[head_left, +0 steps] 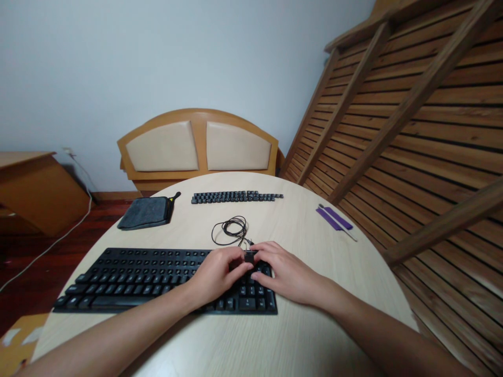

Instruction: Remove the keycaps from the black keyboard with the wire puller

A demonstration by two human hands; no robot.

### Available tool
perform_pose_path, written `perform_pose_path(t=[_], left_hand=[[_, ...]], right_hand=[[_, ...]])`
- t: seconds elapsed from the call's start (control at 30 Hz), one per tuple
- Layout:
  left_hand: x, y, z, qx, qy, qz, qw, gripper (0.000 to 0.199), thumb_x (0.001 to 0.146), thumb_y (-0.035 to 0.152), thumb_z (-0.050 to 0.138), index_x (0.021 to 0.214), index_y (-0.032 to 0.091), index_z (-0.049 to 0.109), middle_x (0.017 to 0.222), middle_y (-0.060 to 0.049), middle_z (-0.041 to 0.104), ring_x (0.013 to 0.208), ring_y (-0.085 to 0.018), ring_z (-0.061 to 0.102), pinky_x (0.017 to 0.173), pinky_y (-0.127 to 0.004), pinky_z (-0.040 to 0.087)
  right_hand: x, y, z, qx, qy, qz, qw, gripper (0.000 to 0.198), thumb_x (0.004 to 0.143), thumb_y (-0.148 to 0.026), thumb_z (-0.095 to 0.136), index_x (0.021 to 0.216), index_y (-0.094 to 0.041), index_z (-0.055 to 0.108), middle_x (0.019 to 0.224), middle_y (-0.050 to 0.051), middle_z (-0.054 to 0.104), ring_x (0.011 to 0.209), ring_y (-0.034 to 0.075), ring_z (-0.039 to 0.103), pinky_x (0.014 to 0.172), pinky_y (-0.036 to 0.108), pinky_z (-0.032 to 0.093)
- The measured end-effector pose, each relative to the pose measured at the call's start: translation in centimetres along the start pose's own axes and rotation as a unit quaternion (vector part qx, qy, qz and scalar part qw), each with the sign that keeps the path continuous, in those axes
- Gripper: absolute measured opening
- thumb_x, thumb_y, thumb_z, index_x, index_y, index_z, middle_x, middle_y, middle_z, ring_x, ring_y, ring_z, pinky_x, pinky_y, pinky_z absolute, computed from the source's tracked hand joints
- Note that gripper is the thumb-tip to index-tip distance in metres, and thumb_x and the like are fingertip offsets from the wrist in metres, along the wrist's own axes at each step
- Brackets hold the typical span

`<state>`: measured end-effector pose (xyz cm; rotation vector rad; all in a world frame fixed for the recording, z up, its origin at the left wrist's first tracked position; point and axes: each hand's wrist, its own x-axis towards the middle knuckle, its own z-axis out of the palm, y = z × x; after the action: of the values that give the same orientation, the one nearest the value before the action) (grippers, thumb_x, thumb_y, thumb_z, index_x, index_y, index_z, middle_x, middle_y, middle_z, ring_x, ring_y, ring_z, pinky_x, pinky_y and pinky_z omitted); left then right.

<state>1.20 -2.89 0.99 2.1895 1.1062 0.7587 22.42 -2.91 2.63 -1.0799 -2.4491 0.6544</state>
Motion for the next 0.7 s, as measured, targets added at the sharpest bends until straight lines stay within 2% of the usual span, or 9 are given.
perform_pose_path(t=[0.13, 0.23, 0.33, 0.53, 0.7], left_hand=[[-0.3, 0.2, -0.1, 0.047, -0.015, 0.038, 0.998, 0.024, 0.094, 0.030, 0.052, 0.076, 0.017, 0.060, 0.072, -0.001, 0.062, 0.067, -0.016, 0.055, 0.062, -0.025, 0.036], [-0.2, 0.0, 0.0, 0.038, 0.005, 0.020, 0.999, 0.024, 0.094, 0.031, 0.052, 0.075, 0.017, 0.059, 0.070, -0.001, 0.062, 0.064, -0.016, 0.054, 0.060, -0.025, 0.036], [0.0, -0.2, 0.2, -0.018, 0.025, -0.022, 0.999, 0.025, 0.094, 0.031, 0.053, 0.075, 0.017, 0.060, 0.068, -0.001, 0.064, 0.062, -0.016, 0.055, 0.059, -0.025, 0.038], [0.3, -0.5, 0.2, -0.142, 0.016, -0.065, 0.988, 0.024, 0.092, 0.034, 0.054, 0.075, 0.017, 0.057, 0.072, -0.001, 0.067, 0.067, -0.016, 0.059, 0.063, -0.026, 0.043], [0.8, -1.1, 0.5, -0.286, 0.020, -0.116, 0.951, 0.028, 0.089, 0.043, 0.057, 0.080, 0.017, 0.055, 0.071, 0.000, 0.062, 0.066, -0.016, 0.060, 0.062, -0.027, 0.047]], right_hand=[[0.1, -0.2, 0.1, -0.004, 0.001, 0.003, 1.000, 0.019, 0.088, -0.029, 0.063, 0.105, -0.021, 0.067, 0.128, 0.008, 0.060, 0.125, 0.024, 0.048, 0.105, 0.040, 0.040], [0.2, -0.3, 0.1, -0.002, 0.002, 0.005, 1.000, 0.016, 0.088, -0.028, 0.063, 0.101, -0.020, 0.068, 0.127, 0.008, 0.061, 0.123, 0.024, 0.049, 0.105, 0.041, 0.040], [0.3, -0.4, 0.2, 0.010, 0.004, 0.020, 1.000, 0.013, 0.087, -0.028, 0.064, 0.097, -0.021, 0.069, 0.127, 0.008, 0.061, 0.123, 0.024, 0.050, 0.105, 0.043, 0.040], [0.6, 0.0, 1.0, 0.029, 0.034, 0.039, 0.998, 0.008, 0.084, -0.027, 0.066, 0.091, -0.022, 0.068, 0.123, 0.007, 0.063, 0.119, 0.024, 0.054, 0.103, 0.043, 0.041], [0.6, 0.3, 1.5, 0.038, 0.057, 0.030, 0.997, 0.010, 0.082, -0.026, 0.068, 0.091, -0.021, 0.067, 0.121, 0.007, 0.062, 0.116, 0.022, 0.055, 0.102, 0.040, 0.041]])
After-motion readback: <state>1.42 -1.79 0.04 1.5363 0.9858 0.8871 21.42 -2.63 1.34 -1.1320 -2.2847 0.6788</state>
